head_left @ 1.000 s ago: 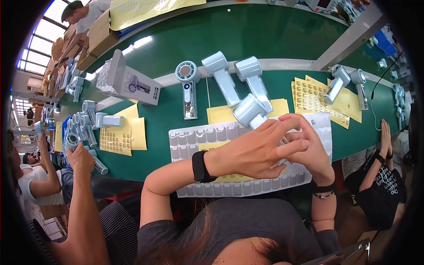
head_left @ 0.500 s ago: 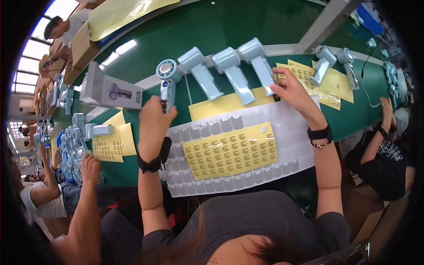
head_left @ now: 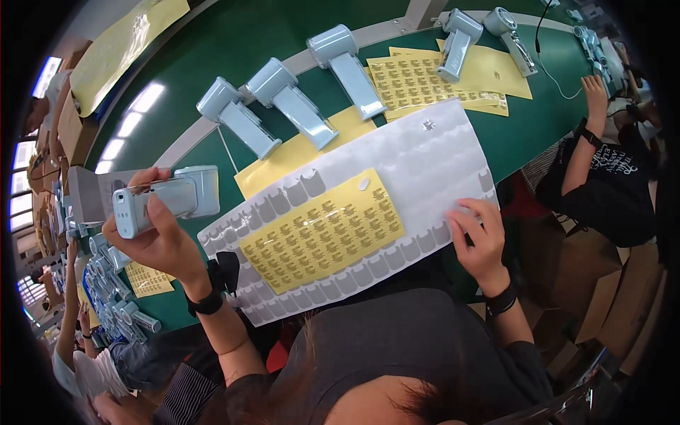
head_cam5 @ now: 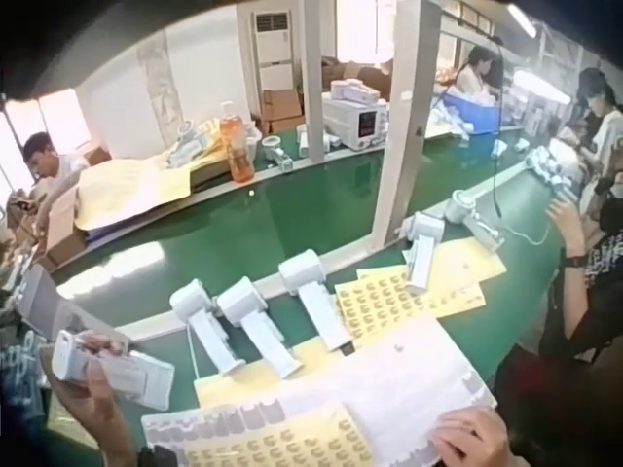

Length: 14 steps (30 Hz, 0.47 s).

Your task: The person peels stickers from a sheet and applies them to the base of handheld fans, then presses a small plastic cover into the charging port of each fan before setting it aside.

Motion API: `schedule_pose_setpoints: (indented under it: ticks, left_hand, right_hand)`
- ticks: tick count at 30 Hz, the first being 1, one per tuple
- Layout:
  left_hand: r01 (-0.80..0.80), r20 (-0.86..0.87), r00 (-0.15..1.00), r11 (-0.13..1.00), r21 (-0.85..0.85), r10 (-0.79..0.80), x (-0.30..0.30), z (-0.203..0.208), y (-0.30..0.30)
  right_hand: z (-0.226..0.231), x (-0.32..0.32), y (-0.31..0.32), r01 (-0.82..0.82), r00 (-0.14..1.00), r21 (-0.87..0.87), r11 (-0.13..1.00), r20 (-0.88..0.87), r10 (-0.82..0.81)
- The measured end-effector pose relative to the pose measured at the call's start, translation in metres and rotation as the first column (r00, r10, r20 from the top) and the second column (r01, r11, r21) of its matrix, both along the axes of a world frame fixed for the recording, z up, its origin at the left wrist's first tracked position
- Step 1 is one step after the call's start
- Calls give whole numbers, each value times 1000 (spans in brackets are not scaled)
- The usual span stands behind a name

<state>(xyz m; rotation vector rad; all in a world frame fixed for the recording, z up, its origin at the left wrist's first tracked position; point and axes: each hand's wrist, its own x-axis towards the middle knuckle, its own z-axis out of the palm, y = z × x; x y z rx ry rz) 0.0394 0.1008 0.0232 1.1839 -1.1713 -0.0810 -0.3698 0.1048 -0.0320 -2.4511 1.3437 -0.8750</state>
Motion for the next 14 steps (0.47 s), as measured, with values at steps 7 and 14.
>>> schedule_pose_setpoints:
  ticks: [7,14]
  left_hand:
    - [73,66,995,994,79,-79,-25,-5,-4]
    - [145,101,981,974,175,-164,-35,-14,8]
  right_hand:
    - [-9,-2,22,77,997,109,991,21,-80]
    - [-18,3,28,63,996,101,993,51,-69]
